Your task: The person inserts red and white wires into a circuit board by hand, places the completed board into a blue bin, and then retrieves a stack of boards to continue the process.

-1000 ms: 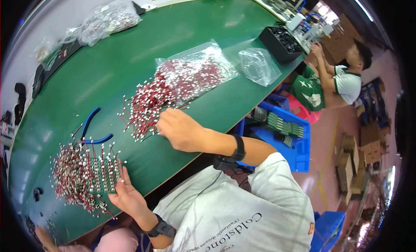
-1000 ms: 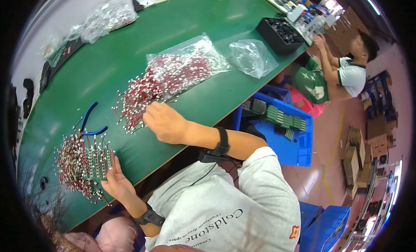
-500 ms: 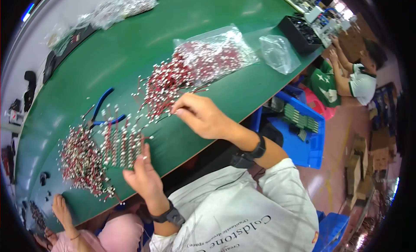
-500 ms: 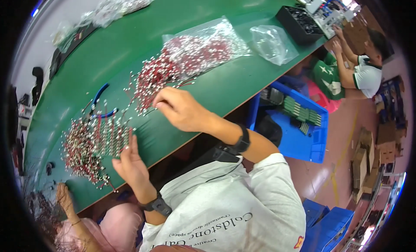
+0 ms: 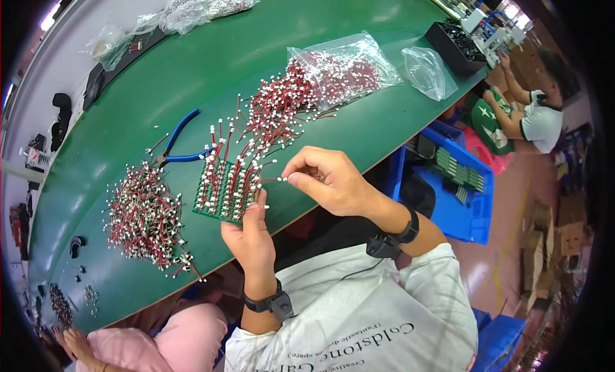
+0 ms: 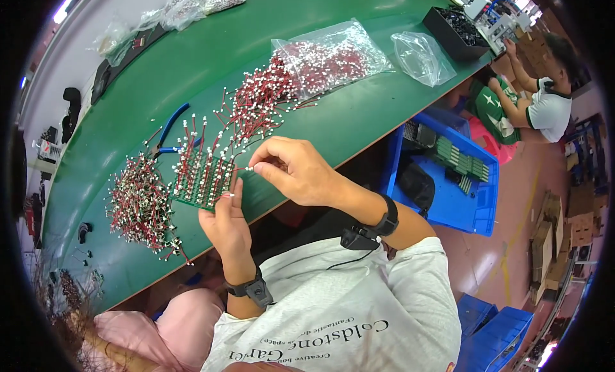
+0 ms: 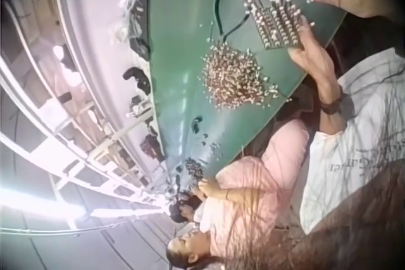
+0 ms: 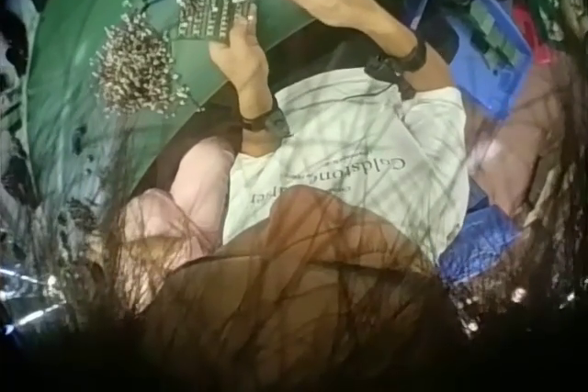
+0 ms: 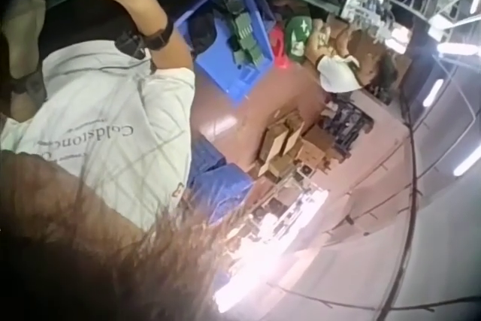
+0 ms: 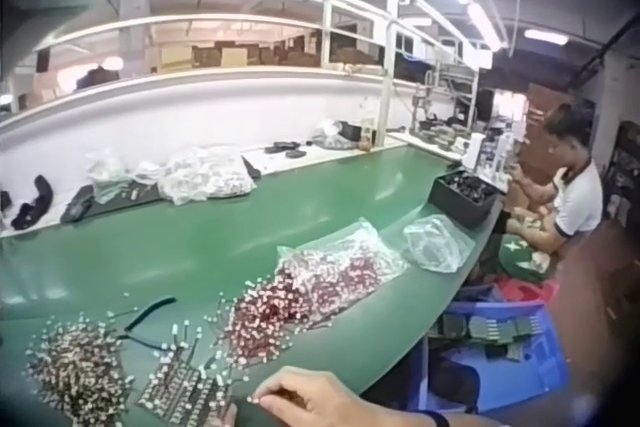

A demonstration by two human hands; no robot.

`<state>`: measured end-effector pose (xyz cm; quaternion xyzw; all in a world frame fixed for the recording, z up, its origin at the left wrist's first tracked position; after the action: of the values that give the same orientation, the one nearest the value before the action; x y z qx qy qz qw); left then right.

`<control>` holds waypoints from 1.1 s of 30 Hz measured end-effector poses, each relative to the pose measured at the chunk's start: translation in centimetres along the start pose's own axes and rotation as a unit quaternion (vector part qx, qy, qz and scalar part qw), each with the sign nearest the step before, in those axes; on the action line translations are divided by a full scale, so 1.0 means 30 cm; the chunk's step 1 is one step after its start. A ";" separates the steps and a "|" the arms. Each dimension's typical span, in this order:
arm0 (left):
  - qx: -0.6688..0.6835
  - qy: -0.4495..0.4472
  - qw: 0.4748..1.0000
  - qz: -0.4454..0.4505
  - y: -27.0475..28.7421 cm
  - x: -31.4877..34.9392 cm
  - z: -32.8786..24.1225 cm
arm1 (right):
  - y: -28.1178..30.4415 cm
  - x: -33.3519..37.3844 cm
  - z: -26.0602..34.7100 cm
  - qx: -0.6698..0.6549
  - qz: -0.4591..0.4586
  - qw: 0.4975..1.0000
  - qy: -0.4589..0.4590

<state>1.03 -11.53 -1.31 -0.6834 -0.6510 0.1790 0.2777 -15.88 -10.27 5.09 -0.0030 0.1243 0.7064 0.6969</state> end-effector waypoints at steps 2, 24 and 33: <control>0.005 0.001 1.000 0.004 0.004 0.007 0.001 | -0.019 0.007 0.074 0.075 0.002 0.996 0.057; -0.111 -0.101 0.988 -0.033 -0.026 0.018 -0.030 | -0.119 -0.041 0.107 0.351 0.004 0.885 0.305; -0.119 -0.082 0.990 0.001 -0.050 -0.009 0.024 | -0.119 -0.063 0.017 0.368 0.011 0.884 0.290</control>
<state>-0.61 -11.70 -0.98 -0.6951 -0.6877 0.1556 0.1403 -12.22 -12.04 5.29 0.0504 0.5713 0.5854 0.5731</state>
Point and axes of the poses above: each hand's wrist, its own x-axis away from the middle knuckle, its own y-axis out of the back of the hand, z = x × y, the point moved 10 cm from there along -x, towards the middle knuckle, and after that the axes turned 4 degrees about y, right-handed, at the moved point
